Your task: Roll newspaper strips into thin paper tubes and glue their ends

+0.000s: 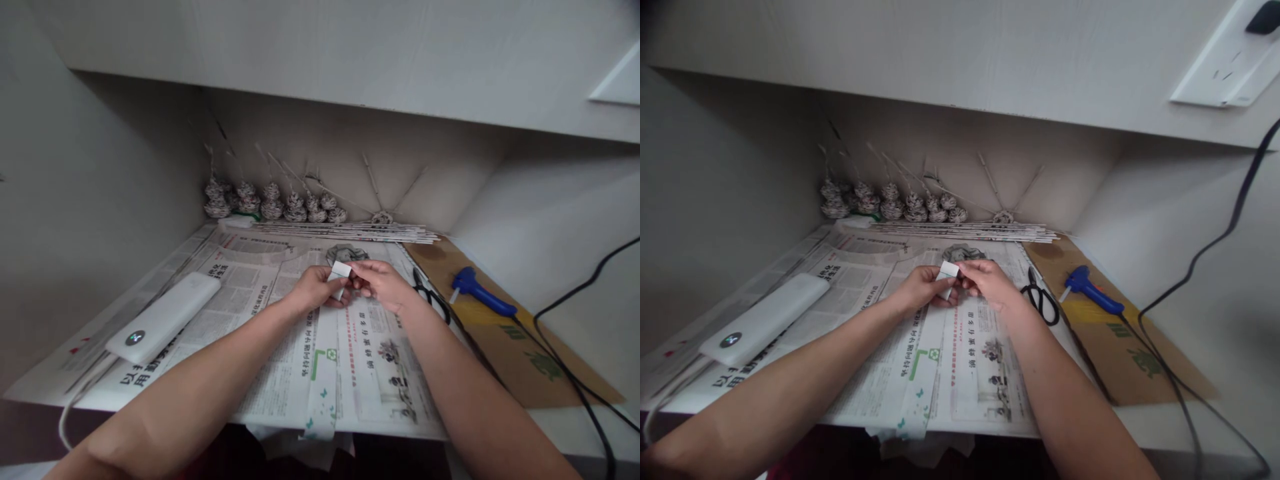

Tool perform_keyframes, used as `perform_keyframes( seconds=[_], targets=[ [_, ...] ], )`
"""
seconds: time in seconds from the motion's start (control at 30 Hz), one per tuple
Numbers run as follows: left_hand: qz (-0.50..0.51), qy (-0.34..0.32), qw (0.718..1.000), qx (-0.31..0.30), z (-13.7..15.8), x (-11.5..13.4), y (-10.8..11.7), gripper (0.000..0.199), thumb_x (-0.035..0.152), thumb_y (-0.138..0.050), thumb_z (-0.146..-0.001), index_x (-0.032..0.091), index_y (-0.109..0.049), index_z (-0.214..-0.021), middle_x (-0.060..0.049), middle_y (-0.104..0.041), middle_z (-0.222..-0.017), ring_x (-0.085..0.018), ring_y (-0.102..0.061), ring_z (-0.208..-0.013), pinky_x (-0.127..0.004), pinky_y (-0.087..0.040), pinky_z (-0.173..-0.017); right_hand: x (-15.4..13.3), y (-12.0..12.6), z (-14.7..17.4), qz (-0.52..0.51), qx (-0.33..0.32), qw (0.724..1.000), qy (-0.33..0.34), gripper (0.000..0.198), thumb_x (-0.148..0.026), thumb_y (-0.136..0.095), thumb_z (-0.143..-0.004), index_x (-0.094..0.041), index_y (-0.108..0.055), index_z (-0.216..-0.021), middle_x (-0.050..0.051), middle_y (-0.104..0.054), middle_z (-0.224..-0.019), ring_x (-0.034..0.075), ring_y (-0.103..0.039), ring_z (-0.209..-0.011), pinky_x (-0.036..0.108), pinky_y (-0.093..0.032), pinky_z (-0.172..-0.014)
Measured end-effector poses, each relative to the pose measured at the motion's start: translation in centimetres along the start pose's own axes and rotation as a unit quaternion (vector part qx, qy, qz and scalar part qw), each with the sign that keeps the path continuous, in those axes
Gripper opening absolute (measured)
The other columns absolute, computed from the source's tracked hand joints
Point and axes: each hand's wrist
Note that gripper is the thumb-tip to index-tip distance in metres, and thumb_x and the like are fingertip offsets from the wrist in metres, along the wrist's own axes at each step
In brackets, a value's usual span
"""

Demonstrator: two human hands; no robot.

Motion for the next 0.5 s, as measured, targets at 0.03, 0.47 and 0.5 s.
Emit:
perform_keyframes(
  seconds=[0.03,0.47,0.5],
  targets=[
    [0.003,0.001,1.0,0.001,0.0,0.03,0.03,0.032,0.039,-0.068,-0.072,0.012,-0.063,-0.089,-0.005,-0.065,-0.07,-0.015,-0.064,-0.062,-0.026,-0.054,-0.056,0.06,0.13,0.0,0.004,-0.017,1.0,0.0,0.036,-0.043,-0.072,-0.067,-0.013,-0.069,-0.089,0.001,-0.057,-0.062,0.007,-0.045,-0.05,0.017,-0.029,-0.039],
    [-0.011,0.005,1.0,-0.002,0.07,0.25,-0.01,0.031,0.039,-0.067,-0.072,0.012,-0.063,-0.085,-0.006,-0.064,-0.071,-0.014,-0.064,-0.06,-0.023,-0.052,-0.052,0.61,-0.17,-0.24,0.04,-0.013,0.999,0.009,0.03,-0.04,-0.072,-0.066,-0.013,-0.069,-0.079,-0.002,-0.05,-0.051,0.006,-0.041,-0.044,0.019,-0.025,-0.038],
    [-0.011,0.003,1.0,-0.003,0.06,0.23,-0.01,0.03,0.039,-0.067,-0.073,0.011,-0.063,-0.086,-0.006,-0.064,-0.071,-0.014,-0.064,-0.061,-0.023,-0.052,-0.052,0.64,-0.16,-0.26,0.031,-0.016,0.999,0.008,0.03,-0.04,-0.072,-0.066,-0.013,-0.069,-0.078,-0.002,-0.051,-0.051,0.006,-0.041,-0.044,0.02,-0.025,-0.038]
  ],
)
Point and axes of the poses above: each hand's wrist, its own z-axis away from the middle knuckle, its own y-axis out of the back of the hand, x = y × z
